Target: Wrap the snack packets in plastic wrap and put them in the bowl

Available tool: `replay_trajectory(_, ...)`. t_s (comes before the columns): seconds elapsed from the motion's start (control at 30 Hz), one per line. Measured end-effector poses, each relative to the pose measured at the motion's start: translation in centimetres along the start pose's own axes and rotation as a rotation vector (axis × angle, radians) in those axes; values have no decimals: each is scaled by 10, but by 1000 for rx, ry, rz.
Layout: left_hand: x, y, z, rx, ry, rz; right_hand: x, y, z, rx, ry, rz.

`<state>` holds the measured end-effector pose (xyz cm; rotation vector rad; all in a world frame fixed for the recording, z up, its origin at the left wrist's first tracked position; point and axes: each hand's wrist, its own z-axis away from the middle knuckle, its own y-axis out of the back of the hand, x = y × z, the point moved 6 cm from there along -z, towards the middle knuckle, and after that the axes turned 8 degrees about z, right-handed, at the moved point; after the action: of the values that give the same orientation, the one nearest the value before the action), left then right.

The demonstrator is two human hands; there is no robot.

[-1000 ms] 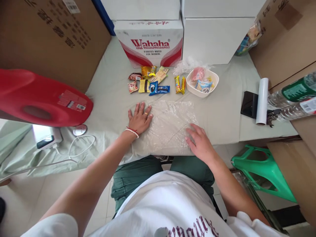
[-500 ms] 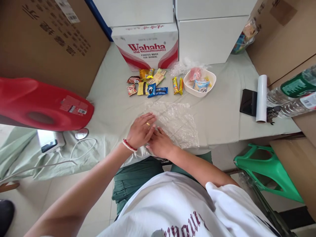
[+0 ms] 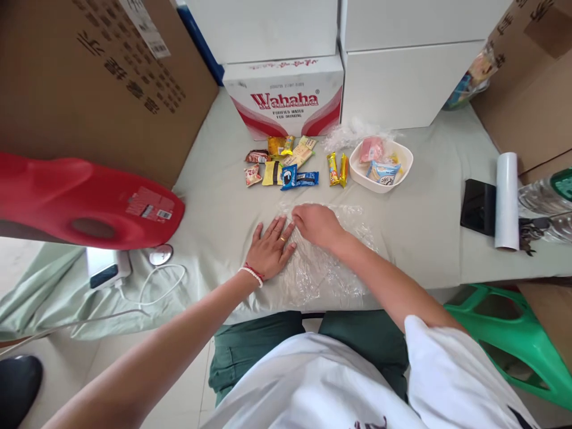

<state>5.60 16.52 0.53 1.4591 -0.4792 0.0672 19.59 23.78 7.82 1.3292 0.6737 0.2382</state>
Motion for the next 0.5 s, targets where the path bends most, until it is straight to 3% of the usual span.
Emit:
replay_trajectory(0.17,1,1,-1,14,7,3,-44,-6,-125,133,135,204)
replay_trajectory(0.3,1,3,0,20,1,13,-68,-23,-188,157,144,264)
replay_trajectory(0.4,1,3,0,17,-1,11,-76,-27,-195,133,173,309)
replay_trajectory(0.5,1,4,0,19,4,14,-77,-24,-161,141,269,306)
